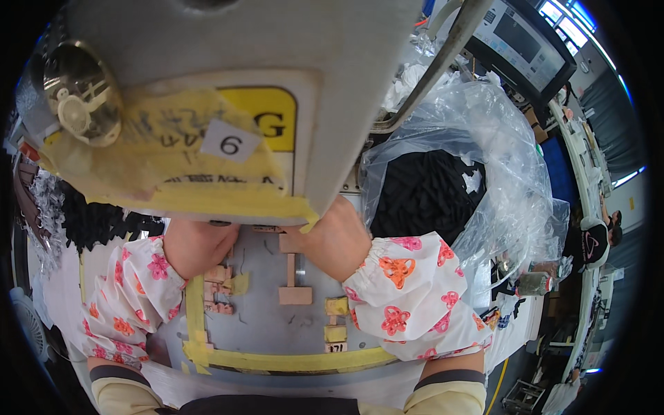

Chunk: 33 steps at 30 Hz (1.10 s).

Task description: Operating an automated industrial sewing machine to process small fabric components.

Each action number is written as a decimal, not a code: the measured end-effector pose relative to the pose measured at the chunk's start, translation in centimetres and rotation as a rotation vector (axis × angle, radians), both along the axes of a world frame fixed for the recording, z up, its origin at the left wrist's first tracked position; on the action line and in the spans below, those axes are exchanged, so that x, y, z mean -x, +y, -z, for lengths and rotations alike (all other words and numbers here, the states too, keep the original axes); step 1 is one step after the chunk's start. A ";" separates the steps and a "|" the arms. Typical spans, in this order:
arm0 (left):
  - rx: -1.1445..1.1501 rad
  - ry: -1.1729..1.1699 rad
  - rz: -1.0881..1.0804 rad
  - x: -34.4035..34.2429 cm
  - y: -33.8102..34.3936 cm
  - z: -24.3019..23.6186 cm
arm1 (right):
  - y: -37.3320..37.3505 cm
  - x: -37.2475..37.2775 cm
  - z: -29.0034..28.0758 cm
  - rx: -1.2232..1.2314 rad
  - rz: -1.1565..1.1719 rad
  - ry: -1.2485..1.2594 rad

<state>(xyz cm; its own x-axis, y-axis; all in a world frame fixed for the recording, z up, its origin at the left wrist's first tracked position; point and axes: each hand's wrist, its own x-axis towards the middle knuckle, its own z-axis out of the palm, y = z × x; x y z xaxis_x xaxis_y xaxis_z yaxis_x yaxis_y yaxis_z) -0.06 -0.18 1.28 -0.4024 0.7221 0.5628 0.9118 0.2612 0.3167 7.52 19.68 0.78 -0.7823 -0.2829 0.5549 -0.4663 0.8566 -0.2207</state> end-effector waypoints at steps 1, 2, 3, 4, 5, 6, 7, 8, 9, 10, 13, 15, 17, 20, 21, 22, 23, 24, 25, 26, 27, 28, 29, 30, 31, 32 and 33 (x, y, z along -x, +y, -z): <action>0.000 -0.002 -0.002 -0.1 0.0 -0.1 | 0.2 0.0 0.2 -0.010 -0.008 0.000; 0.014 0.038 -0.011 -0.2 0.0 -0.2 | 0.2 -0.1 0.3 -0.020 -0.017 0.000; 0.028 0.079 -0.020 -0.3 -0.1 -0.3 | 0.2 -0.1 0.2 -0.018 -0.019 -0.002; 0.026 0.072 -0.018 -0.3 0.0 -0.1 | 0.2 -0.2 0.0 0.004 -0.005 -0.036; 0.024 0.084 -0.018 -0.2 0.0 0.0 | 0.1 -0.3 -0.3 0.027 0.009 -0.069; 0.022 0.096 -0.019 -0.2 0.0 0.1 | 0.1 -0.3 -0.6 0.025 0.011 -0.075; 0.024 0.092 -0.020 0.0 0.0 0.2 | 0.1 -0.1 -0.7 0.062 0.018 -0.098; 0.058 0.041 -0.049 0.3 0.1 0.2 | 0.1 0.0 -0.8 0.098 0.026 -0.120; 0.092 -0.010 -0.077 0.5 0.1 0.2 | 0.2 -0.1 -0.6 0.099 0.026 -0.123; 0.093 -0.013 -0.077 0.6 0.1 0.4 | 0.3 -0.1 -0.4 0.088 0.057 -0.182; 0.074 0.041 -0.010 0.7 -0.2 0.6 | 0.7 -0.3 -0.1 0.019 0.082 -0.195; 0.077 0.044 -0.010 0.6 -0.4 0.4 | 0.4 -0.4 -0.6 -0.036 0.078 -0.150; 0.077 0.051 -0.008 0.7 -0.6 0.9 | 0.1 -0.1 -1.6 0.125 0.027 -0.255; 0.078 0.052 -0.006 0.6 -0.6 0.9 | 0.0 -0.2 -1.8 0.100 0.000 -0.264; 0.078 0.044 -0.004 0.5 -0.6 0.8 | 0.0 -0.2 -1.7 0.103 -0.001 -0.265; 0.077 0.043 0.000 0.5 -0.5 0.5 | 0.0 -0.2 -1.7 0.076 -0.002 -0.222; 0.100 0.022 0.016 0.5 -0.5 0.1 | 0.1 -0.3 -1.6 0.050 -0.002 -0.179; 0.122 0.002 0.033 0.5 -0.4 -0.1 | 0.2 -0.3 -1.5 0.049 0.004 -0.179; 0.112 0.003 0.048 0.7 -0.2 0.3 | 0.7 -0.2 -1.2 -0.124 -0.005 -0.145; 0.157 0.001 0.019 1.0 -0.3 0.9 | 1.1 -0.2 -1.0 -0.298 -0.014 -0.113; 0.211 -0.001 -0.014 1.1 -0.6 1.2 | 1.1 0.0 -0.6 -0.300 -0.002 -0.114; 0.208 0.002 -0.002 1.0 -0.6 1.2 | 1.0 0.3 -0.3 -0.233 -0.027 -0.153; 0.193 0.018 -0.015 0.9 -0.7 1.1 | 0.9 0.5 -0.1 -0.164 -0.051 -0.191; 0.176 0.032 -0.028 0.8 -0.8 1.0 | 0.7 0.5 0.0 -0.167 -0.040 -0.194; 0.160 0.032 -0.007 0.6 -0.5 0.9 | 0.8 -0.1 -0.2 -0.183 -0.042 -0.170; 0.130 0.002 -0.007 0.5 -0.1 0.9 | 0.9 -0.6 -0.6 -0.200 -0.044 -0.146; 0.100 -0.029 -0.006 0.5 0.2 0.8 | 1.1 -0.9 -1.2 -0.215 -0.021 -0.150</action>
<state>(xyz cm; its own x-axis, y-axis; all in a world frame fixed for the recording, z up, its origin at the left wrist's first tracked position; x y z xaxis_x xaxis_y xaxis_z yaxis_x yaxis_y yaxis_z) -0.53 0.03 0.51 -0.4217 0.7718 0.4759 0.9011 0.2983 0.3147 8.46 20.77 1.95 -0.8439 -0.3992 0.3584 -0.4606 0.8817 -0.1025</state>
